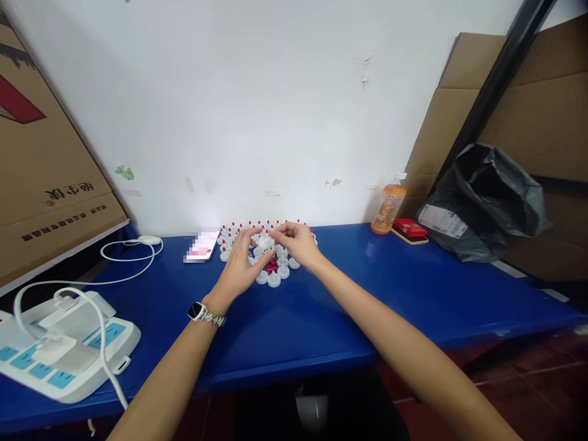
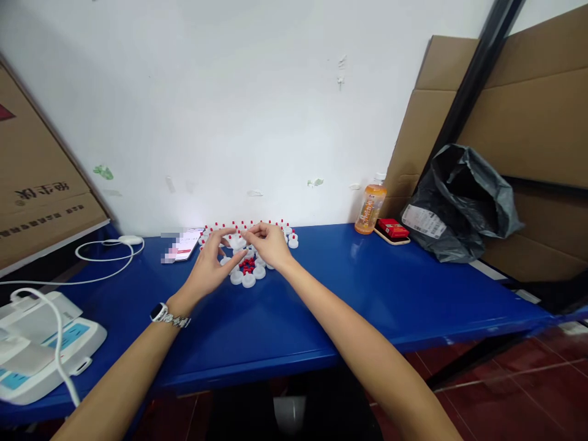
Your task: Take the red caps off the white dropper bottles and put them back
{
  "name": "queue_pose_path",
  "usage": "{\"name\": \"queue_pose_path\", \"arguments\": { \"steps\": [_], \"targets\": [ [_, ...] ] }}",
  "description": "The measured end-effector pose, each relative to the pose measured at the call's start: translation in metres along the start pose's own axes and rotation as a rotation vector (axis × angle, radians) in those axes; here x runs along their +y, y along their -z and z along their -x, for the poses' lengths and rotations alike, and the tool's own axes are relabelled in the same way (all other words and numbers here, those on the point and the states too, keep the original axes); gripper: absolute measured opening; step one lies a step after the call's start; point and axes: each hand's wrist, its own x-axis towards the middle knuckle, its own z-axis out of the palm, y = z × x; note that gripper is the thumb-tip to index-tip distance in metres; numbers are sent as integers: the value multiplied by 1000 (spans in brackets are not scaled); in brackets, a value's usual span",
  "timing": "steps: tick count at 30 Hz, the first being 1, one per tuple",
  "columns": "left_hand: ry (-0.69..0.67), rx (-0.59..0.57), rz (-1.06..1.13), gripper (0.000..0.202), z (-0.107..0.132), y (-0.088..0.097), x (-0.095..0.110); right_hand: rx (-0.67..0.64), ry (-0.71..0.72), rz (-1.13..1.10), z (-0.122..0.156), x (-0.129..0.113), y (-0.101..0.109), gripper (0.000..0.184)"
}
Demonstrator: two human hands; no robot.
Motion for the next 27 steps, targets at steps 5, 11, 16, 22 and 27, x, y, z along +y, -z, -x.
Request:
{"name": "queue_pose_path", "arguments": {
  "steps": [5,11,16,22,27],
  "targets": [
    [13,-115,28,35,1,2,-7,-41,99,184,17,-5,-12,24],
    [-94,-92,29,36,-2,4,-7,-113,215,507,21,-12,-12,30],
    [-113,-38,-42,31,-5,22,-2,12,36,407,7,-11,-6,42],
    [81,41,-22,39,-2,36,-18,24,-75,601,4,-6,2,42],
    [73,-61,-29,44,-1,17,-23,-107,5,688,11,-7,1,42]
  ]
}}
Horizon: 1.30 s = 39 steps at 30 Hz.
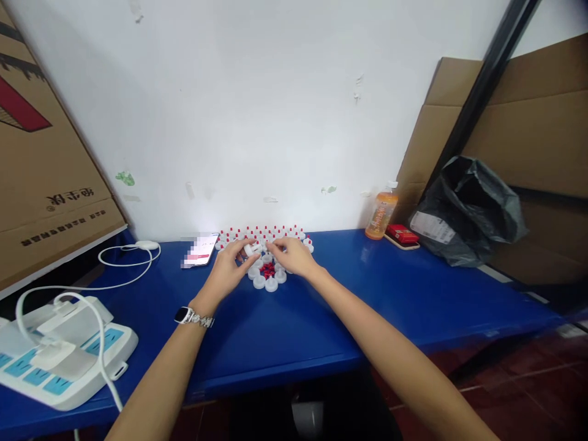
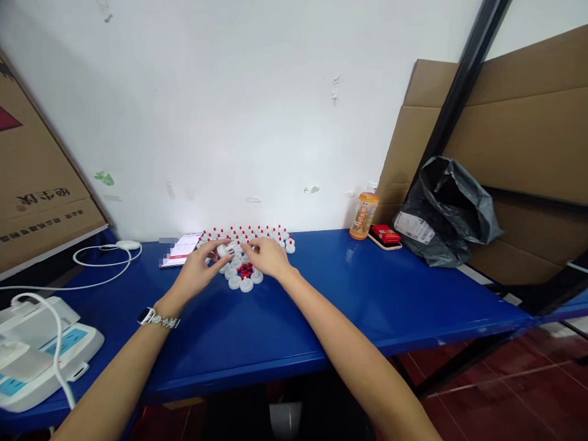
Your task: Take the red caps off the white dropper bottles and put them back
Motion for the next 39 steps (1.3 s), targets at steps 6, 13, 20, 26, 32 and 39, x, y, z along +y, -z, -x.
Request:
{"name": "queue_pose_path", "arguments": {
  "steps": [6,13,20,26,32,39],
  "targets": [
    [30,3,33,43,2,-24,18,9,103,-399,0,1,5,28],
    [20,68,91,52,1,-27,23,109,69,-303,-25,22,15,14],
    [-19,85,25,25,3,-20,12,-164,-74,286,-70,46,10,13],
    [23,170,14,22,3,-11,14,-208,-69,368,-76,39,1,14],
    [66,253,1,18,2,-9,10,-237,8,465,-86,26,-12,28],
    [11,257,-5,17,1,-5,15,-148,-55,395,-83,21,-9,18]
  ]
}}
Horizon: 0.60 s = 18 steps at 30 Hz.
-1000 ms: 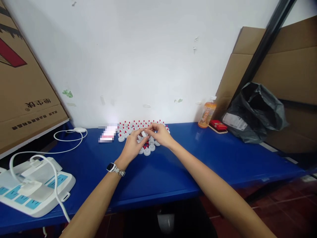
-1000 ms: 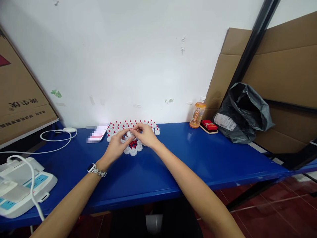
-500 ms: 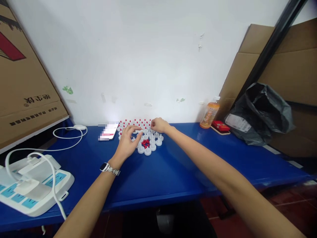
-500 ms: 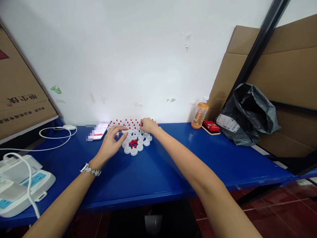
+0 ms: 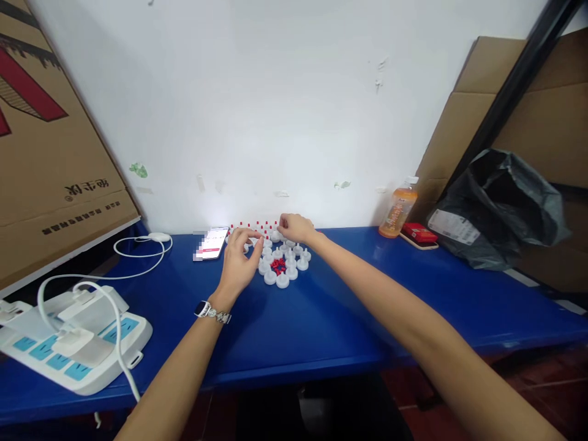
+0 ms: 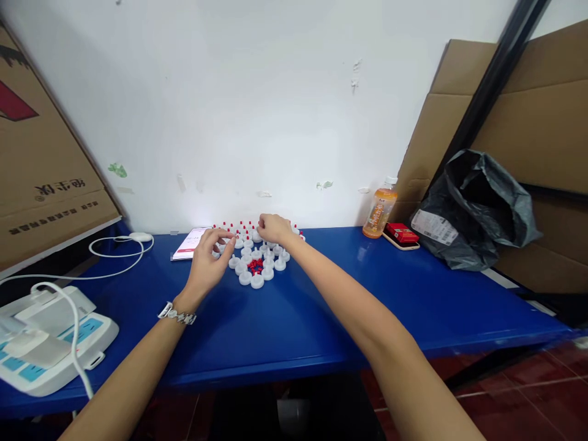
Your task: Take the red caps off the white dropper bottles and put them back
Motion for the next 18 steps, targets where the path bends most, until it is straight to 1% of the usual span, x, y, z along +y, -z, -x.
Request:
{"name": "queue_pose_path", "arguments": {
  "steps": [3,5,7,9,12,15,18],
  "targets": [
    [-14,-44,3,24,2,-2,1,131,-45,-269,22,1,0,18],
    [-12,-122,14,36,4,-5,1,166,-34,-477,41,-3,-5,19],
    [6,-219,54,43,6,-7,0,178,-5,-622,60,-9,-12,21],
    [33,-295,117,38,7,-8,0,196,35,-688,75,-16,-17,25],
    [54,-333,172,35,6,-8,1,237,97,-715,86,-23,-18,30],
    [46,-355,154,38,6,-8,3,278,127,-745,89,-26,-16,33],
    [10,-386,125,35,7,-9,3,292,145,-805,87,-27,-18,37]
  ]
}}
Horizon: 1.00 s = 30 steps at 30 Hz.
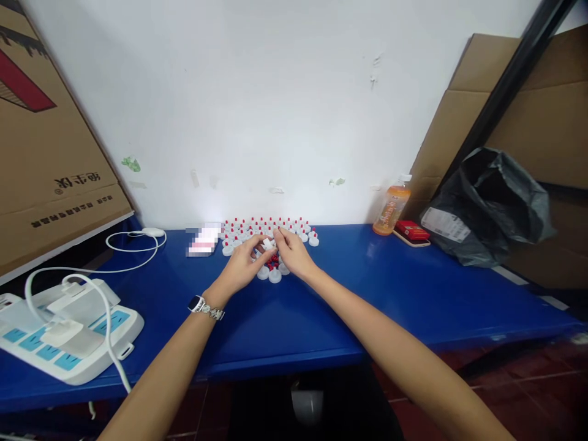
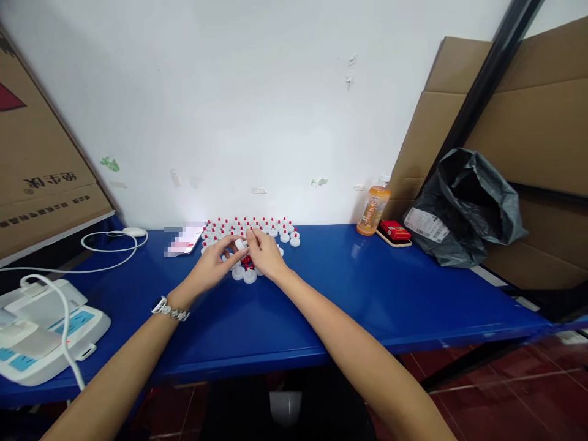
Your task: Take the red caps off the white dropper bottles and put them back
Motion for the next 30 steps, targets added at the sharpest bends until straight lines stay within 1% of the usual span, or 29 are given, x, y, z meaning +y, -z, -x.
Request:
{"name": "queue_pose_path", "arguments": {
  "steps": [2,3,5,7,8,10,12,14,17,20,22,26,28,30],
  "targets": [
    [-43,24,-51,35,1,2,-1,1,-24,-95,-1,1,-3,40],
    [-76,45,-92,36,1,3,-2,-5,-66,-168,-1,1,-5,42],
    [-155,83,-201,38,1,8,-2,-27,-205,-341,-2,0,-9,43],
    [-220,95,-302,38,1,13,-1,-44,-342,-485,-3,-3,-12,43],
    [-238,94,-332,38,1,15,-1,-45,-382,-526,-4,-4,-13,43],
    [-236,98,-331,36,1,16,-1,-32,-408,-556,-5,-7,-13,43],
    [-193,115,-234,35,-1,14,-1,-20,-405,-570,-5,-9,-13,43],
    [-127,126,-82,32,-3,10,-1,-25,-378,-597,-6,-9,-12,44],
    [-44,98,145,29,-5,5,2,-39,-277,-593,-5,-8,-12,49],
    [0,71,302,28,-5,6,7,-17,-174,-516,-4,-6,-12,51],
    [11,75,335,27,-4,8,9,2,-130,-449,-3,-6,-12,52],
    [46,98,294,29,-5,4,10,-3,-81,-336,1,-8,-16,54],
    [99,117,347,36,-7,1,8,-24,-60,-314,3,-10,-18,54],
    [176,139,450,42,-9,1,5,-30,-57,-307,2,-9,-15,54]
  ]
}}
